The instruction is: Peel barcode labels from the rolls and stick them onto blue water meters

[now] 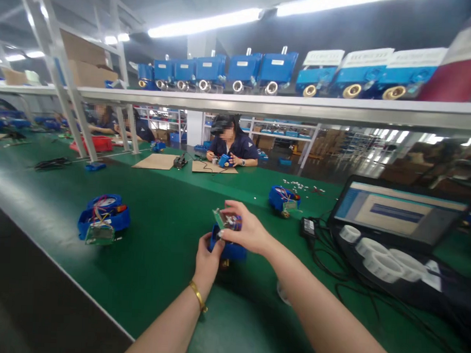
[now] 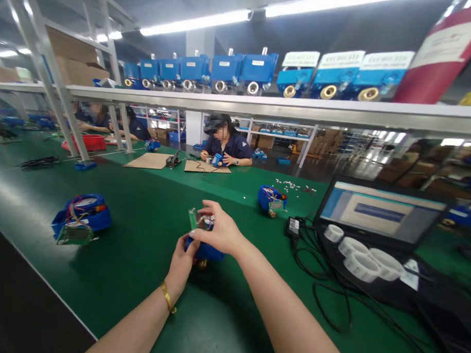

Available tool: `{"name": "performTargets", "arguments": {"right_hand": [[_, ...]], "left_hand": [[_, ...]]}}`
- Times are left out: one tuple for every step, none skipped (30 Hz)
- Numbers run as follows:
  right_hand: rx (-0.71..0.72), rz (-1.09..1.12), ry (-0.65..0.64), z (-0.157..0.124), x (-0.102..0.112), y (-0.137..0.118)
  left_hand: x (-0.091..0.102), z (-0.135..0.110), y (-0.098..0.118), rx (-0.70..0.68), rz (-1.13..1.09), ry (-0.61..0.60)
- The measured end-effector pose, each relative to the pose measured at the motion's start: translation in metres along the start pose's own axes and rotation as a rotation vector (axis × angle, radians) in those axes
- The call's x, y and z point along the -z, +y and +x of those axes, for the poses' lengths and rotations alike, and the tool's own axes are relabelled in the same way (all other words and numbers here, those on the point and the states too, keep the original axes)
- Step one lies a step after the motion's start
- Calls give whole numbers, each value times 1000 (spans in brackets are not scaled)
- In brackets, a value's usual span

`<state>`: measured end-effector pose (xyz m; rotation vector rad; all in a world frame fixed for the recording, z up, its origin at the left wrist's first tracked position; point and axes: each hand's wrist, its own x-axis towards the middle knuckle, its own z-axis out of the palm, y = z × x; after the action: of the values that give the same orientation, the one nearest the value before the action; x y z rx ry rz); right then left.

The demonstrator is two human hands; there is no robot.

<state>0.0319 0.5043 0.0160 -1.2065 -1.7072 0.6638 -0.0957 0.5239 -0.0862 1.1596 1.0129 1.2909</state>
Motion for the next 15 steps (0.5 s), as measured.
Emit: {"name": "performTargets", "arguments": {"right_hand": [[64, -192, -28, -2, -2, -6], [126, -344, -64, -4, -2, -12], [192, -445, -95, -7, 1, -18], [258, -496, -110, -10, 6, -22], [317, -507, -98, -16, 14, -25], [360, -495, -56, -23, 25, -26], [375, -474, 12, -33, 37, -25], [360, -456, 100, -45, 51, -22], [316, -444, 193, -59, 64, -17], [252, -443, 279, -75, 76, -10], [193, -450, 345, -92, 86, -1], [150, -462, 376, -109, 93, 8], [114, -479, 346, -126, 97, 17], [84, -499, 297, -143, 98, 27], [56, -524, 246, -157, 95, 36]], "left_hand": [[1, 1, 0, -6, -3, -5], [1, 2, 0, -12, -5, -12], [2, 3, -1, -18, -8, -20], [1, 4, -1, -20, -11, -24], [1, 5, -1, -16, -13, -25], [0, 6, -1, -8, -14, -20], [-1, 7, -1, 2, -16, -12], [-2, 8, -1, 11, -17, -2], [-2, 8, -1, 18, -20, 9], [-3, 9, -1, 22, -24, 19], [-3, 11, -2, 24, -29, 27], [-3, 12, -2, 23, -34, 35], [-3, 14, -3, 21, -36, 44], [-3, 15, -3, 17, -34, 55], [-2, 17, -3, 9, -29, 65]]}}
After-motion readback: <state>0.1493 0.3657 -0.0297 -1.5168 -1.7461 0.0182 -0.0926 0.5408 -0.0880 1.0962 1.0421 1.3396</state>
